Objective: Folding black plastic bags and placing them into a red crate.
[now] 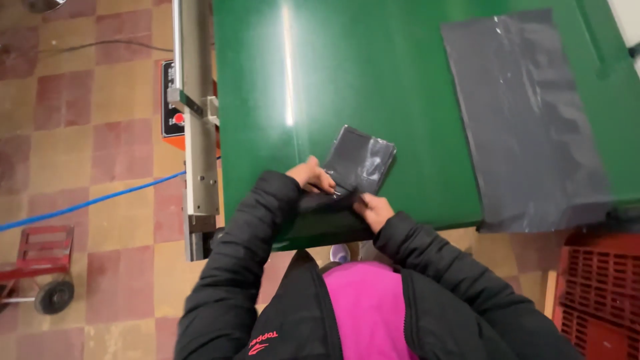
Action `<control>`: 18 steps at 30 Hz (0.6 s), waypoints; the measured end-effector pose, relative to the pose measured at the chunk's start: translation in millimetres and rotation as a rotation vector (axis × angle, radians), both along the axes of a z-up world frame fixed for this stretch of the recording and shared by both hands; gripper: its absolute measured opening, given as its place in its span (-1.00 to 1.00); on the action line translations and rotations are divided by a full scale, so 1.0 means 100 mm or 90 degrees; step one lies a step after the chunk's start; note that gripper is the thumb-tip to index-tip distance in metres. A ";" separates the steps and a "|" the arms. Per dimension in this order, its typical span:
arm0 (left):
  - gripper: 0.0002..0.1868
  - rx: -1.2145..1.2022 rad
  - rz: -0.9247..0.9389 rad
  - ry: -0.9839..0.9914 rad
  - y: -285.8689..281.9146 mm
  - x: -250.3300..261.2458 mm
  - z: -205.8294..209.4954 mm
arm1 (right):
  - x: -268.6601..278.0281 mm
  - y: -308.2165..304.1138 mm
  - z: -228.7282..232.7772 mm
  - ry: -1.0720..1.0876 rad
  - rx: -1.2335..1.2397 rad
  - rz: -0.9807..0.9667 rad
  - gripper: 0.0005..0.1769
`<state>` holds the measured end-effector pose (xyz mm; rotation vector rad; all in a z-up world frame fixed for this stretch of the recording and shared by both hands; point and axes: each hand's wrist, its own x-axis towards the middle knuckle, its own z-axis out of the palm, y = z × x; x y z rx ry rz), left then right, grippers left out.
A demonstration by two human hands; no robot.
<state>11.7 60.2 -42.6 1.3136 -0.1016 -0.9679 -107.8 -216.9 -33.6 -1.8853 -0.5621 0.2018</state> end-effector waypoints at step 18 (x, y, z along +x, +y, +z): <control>-0.57 0.682 0.296 -0.758 -1.01 -0.28 1.17 | -0.75 -1.49 0.11 0.834 0.411 -0.175 -0.54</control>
